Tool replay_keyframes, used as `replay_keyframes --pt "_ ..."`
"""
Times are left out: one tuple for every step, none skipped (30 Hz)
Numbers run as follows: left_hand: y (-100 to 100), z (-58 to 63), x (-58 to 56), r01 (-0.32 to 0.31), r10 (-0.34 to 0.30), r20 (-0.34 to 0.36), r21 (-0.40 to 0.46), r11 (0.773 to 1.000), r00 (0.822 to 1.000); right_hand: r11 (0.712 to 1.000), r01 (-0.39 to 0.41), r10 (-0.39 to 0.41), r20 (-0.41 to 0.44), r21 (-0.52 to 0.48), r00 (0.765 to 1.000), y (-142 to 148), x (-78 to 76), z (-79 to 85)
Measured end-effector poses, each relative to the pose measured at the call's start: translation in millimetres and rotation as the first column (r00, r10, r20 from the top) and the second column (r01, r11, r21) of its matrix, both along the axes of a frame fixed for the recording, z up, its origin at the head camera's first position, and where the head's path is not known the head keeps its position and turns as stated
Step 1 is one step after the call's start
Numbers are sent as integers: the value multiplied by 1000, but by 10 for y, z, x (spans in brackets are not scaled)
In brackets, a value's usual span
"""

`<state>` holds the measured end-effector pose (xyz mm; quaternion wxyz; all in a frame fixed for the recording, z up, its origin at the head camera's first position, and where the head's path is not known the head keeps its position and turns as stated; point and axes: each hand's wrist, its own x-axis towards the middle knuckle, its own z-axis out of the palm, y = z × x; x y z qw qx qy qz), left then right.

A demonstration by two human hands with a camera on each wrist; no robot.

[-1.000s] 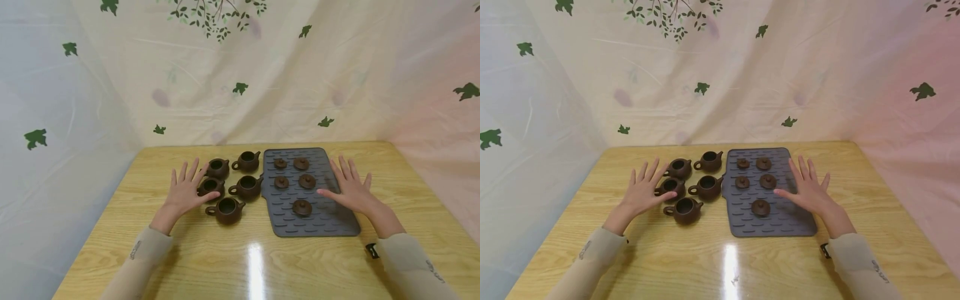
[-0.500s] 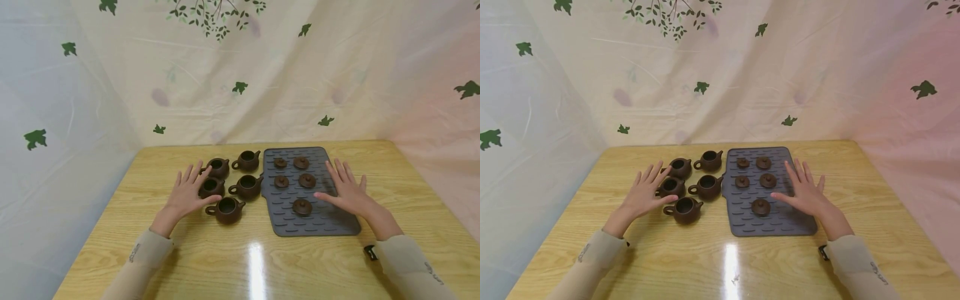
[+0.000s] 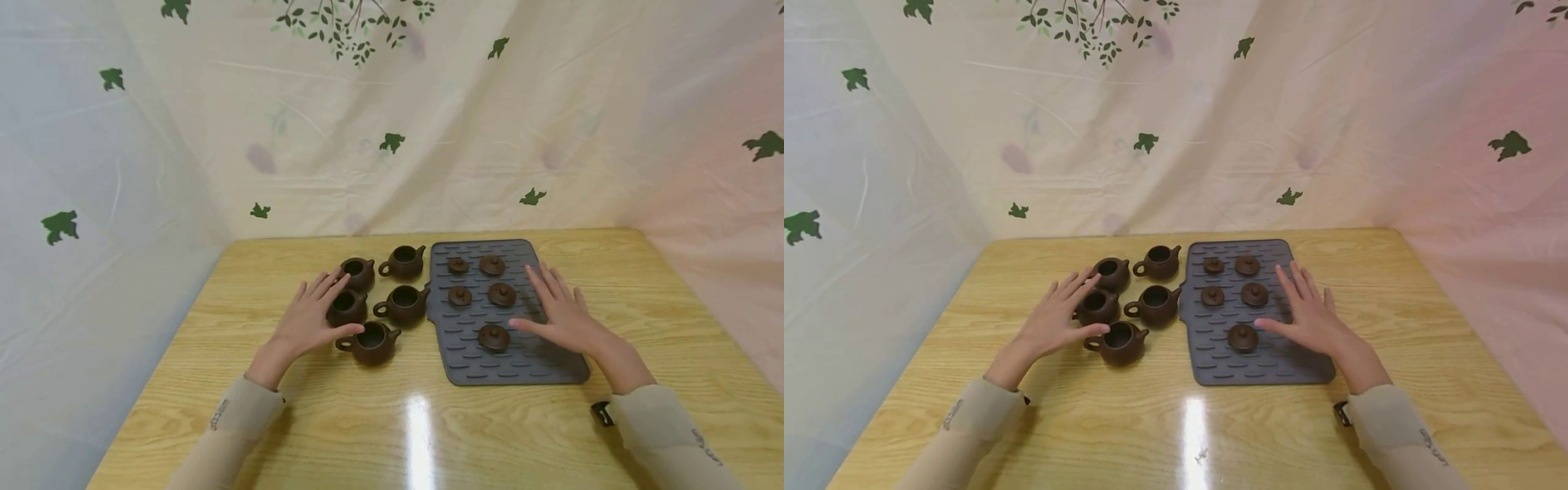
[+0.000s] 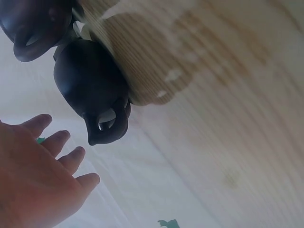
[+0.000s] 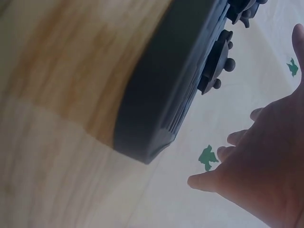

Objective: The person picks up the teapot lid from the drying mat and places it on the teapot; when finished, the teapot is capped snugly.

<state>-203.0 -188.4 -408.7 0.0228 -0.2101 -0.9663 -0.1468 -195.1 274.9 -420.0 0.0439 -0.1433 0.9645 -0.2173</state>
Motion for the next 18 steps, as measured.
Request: replay_keyframes --pt "2 2 2 6 -6 -1 6 1000 1000 1000 -4 4 2 -5 1000 -2 -2 -1" --pt "1 -1 0 13 -13 -2 12 1000 1000 1000 -10 10 4 -11 1000 -4 -3 -1" --pt "-1 -4 -1 15 -15 2 16 1000 1000 1000 -15 15 6 -17 1000 -8 -2 2" --pt "-2 -3 -2 20 -20 2 19 1000 1000 999 -19 20 10 -25 1000 -11 3 10" --pt "-3 -2 -3 25 -25 2 23 999 1000 999 -25 26 11 -32 1000 -13 2 13" --pt "-4 0 -4 31 -31 1 23 999 1000 999 -32 33 13 -38 999 -13 0 14" --pt "-4 4 -4 36 -36 -1 24 999 999 998 -39 40 14 -47 999 -14 0 16" --pt "-4 6 -5 41 -41 -2 26 999 999 998 -45 46 15 -54 999 -16 0 18" --pt "-4 9 -5 47 -47 -2 31 998 999 997 -50 51 17 -61 999 -17 1 20" --pt "-3 10 -5 55 -55 -3 39 998 999 996 -53 54 21 -68 998 -20 1 21" --pt "-4 10 -6 61 -61 -3 44 997 998 996 -55 57 22 -73 998 -23 2 22" --pt "-4 8 -6 67 -67 -1 49 997 998 995 -56 59 26 -79 998 -24 4 25" --pt "-3 6 -5 72 -72 0 59 996 997 995 -57 59 30 -85 998 -29 7 28" --pt "-2 4 -5 76 -77 2 65 995 997 994 -56 60 34 -90 998 -32 10 30" --pt "-2 3 -3 80 -81 4 73 994 997 994 -57 61 39 -97 997 -36 13 32" --pt "-1 4 0 82 -83 7 78 994 997 993 -59 63 44 -105 997 -40 14 34" --pt "1 6 3 83 -84 10 83 993 996 992 -62 68 45 -112 997 -44 16 36" --pt "1 9 8 82 -84 13 90 993 996 990 -66 72 48 -122 996 -49 18 39"
